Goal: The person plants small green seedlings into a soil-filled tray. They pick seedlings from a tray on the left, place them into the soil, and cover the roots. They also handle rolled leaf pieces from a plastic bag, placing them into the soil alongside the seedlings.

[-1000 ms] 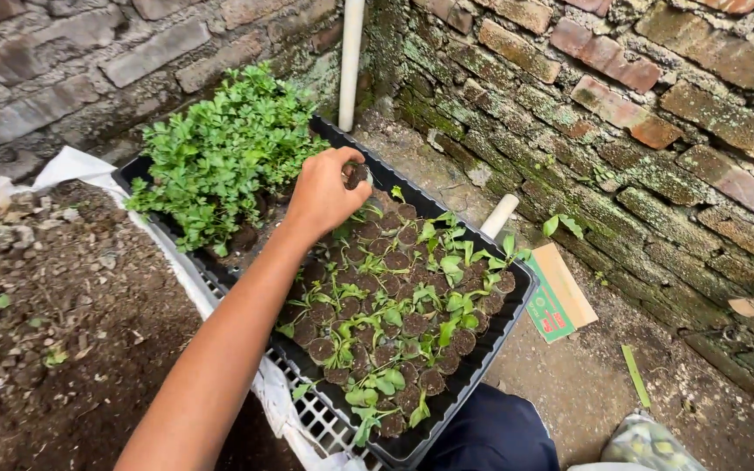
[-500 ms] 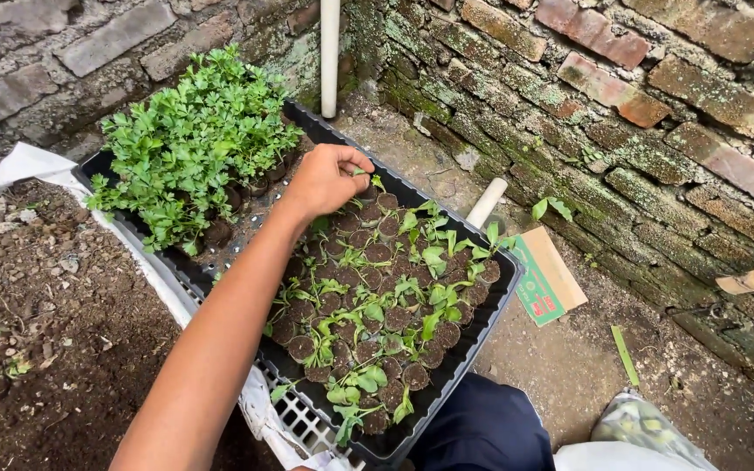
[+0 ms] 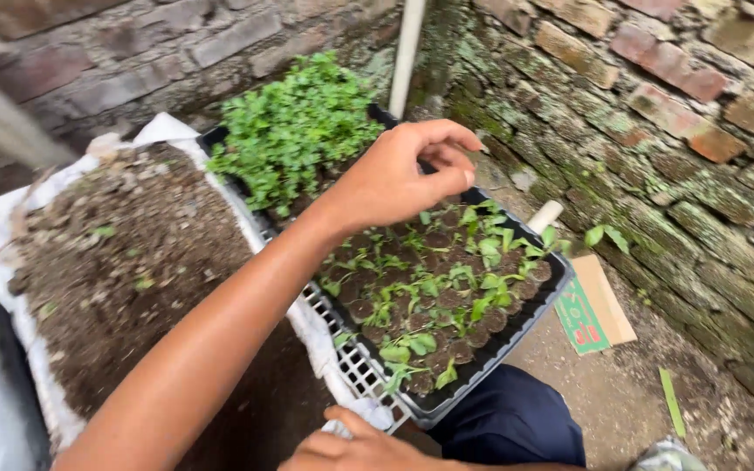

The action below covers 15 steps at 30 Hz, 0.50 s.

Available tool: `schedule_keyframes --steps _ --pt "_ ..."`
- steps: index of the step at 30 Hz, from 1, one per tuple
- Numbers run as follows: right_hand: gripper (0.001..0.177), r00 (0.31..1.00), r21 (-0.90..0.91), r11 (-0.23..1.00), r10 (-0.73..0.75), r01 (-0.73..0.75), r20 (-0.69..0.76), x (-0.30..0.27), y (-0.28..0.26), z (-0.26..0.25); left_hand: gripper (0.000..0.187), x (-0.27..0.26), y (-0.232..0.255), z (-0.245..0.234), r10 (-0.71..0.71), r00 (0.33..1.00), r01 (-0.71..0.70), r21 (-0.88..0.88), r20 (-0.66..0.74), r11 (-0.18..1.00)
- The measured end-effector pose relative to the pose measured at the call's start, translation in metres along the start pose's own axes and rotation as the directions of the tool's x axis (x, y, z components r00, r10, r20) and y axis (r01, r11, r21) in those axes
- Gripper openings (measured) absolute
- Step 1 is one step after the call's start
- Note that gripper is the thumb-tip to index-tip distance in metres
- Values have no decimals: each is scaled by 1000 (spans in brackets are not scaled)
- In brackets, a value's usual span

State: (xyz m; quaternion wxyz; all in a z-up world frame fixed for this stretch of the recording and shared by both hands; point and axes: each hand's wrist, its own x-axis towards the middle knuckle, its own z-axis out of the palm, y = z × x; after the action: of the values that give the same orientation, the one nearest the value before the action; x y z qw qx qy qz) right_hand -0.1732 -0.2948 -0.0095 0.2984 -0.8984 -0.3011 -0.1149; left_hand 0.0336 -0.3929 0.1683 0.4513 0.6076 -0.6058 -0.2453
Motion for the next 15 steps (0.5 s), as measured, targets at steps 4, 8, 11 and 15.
schedule_keyframes --steps 4,8,11,15 --pt "31 997 -165 983 -79 80 13 24 -19 -36 23 -114 29 -18 169 980 -142 226 -105 964" --pt "35 992 169 977 123 -128 36 48 -25 -37 18 -254 27 -14 -90 981 154 402 -174 903" --pt "24 963 170 950 269 -264 -10 53 -16 -15 23 -344 20 -6 -270 929 351 366 -254 862" --pt "25 876 228 857 481 -463 -26 70 -15 3 26 -433 15 -17 -224 846 437 390 -483 811"
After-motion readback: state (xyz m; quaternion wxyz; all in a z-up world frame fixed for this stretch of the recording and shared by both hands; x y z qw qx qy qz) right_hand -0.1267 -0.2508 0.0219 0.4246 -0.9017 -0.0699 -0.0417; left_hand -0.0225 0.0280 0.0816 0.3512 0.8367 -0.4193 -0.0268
